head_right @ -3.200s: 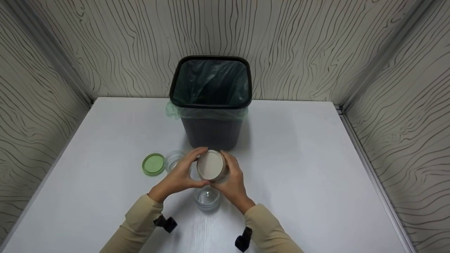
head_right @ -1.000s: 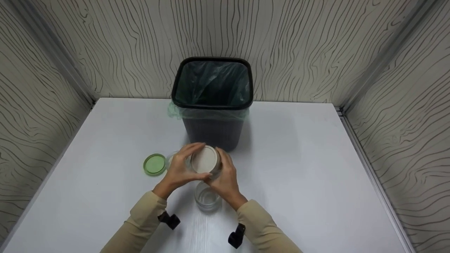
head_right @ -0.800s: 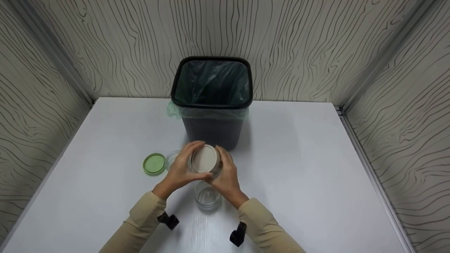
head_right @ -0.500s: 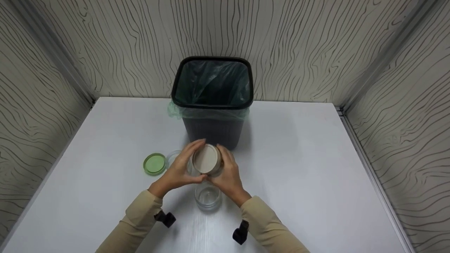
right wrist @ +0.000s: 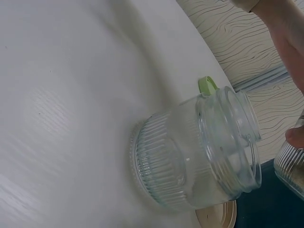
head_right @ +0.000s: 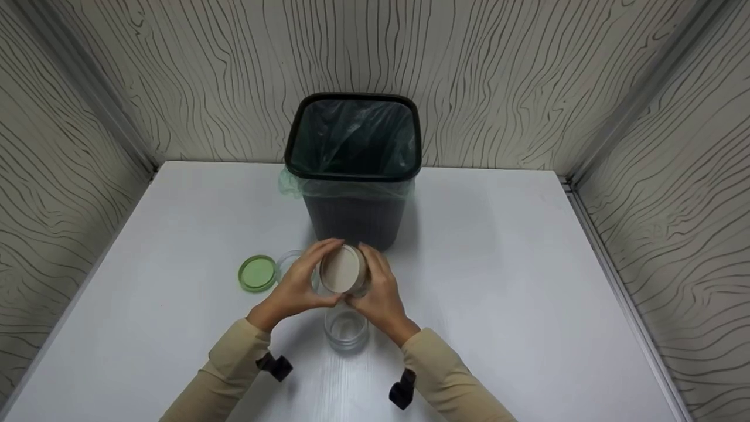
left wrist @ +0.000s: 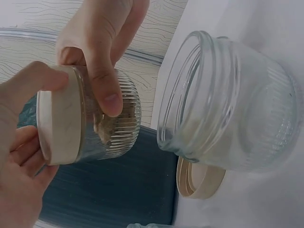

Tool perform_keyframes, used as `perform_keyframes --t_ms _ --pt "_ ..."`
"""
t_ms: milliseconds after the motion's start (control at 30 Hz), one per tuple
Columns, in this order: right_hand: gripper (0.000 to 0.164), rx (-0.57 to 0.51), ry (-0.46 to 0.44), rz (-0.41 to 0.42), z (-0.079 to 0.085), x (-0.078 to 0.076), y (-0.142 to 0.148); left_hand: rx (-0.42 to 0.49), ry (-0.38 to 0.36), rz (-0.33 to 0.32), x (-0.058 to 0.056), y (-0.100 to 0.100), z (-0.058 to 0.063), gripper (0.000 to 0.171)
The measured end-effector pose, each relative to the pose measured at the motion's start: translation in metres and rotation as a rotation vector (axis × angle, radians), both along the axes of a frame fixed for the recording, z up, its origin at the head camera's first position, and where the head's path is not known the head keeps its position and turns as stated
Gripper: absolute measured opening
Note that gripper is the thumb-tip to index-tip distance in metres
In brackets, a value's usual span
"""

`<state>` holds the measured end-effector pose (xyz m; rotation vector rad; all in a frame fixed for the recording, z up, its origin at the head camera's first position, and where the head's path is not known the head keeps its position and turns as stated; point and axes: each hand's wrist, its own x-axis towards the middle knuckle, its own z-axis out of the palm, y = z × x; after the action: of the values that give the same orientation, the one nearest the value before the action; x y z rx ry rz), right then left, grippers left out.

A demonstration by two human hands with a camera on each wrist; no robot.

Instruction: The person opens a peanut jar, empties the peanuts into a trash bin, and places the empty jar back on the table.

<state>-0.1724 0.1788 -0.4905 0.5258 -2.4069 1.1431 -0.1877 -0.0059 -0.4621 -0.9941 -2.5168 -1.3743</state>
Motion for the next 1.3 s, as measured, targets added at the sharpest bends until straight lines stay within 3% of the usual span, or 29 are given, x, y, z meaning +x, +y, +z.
perform_keyframes --t_ms 167,333,667,933,1133,1300 --pt "0.09 -0.011 -0.008 -0.002 0.0 0.001 -0.001 0.017 0.006 0.058 0.001 0.001 -0.004 0.086" --pt "0.09 -0.016 -0.015 -0.007 0.0 0.001 -0.002 0.03 0.005 0.076 0.001 0.003 -0.006 0.086" --pt "0.093 0.028 -0.018 0.009 0.0 0.004 0.001 -0.027 -0.028 -0.014 0.003 -0.001 0.003 0.091" --pt "0.092 0.05 0.014 0.019 0.001 0.005 0.001 -0.019 0.043 -0.066 0.002 -0.002 0.003 0.085" --pt "0.092 0.043 0.019 0.017 0.002 0.004 0.002 0.0 0.084 -0.038 0.001 -0.001 0.0 0.082" --pt "0.091 0.032 0.023 0.013 0.001 0.005 0.001 0.013 0.118 0.038 0.002 0.0 -0.002 0.08"
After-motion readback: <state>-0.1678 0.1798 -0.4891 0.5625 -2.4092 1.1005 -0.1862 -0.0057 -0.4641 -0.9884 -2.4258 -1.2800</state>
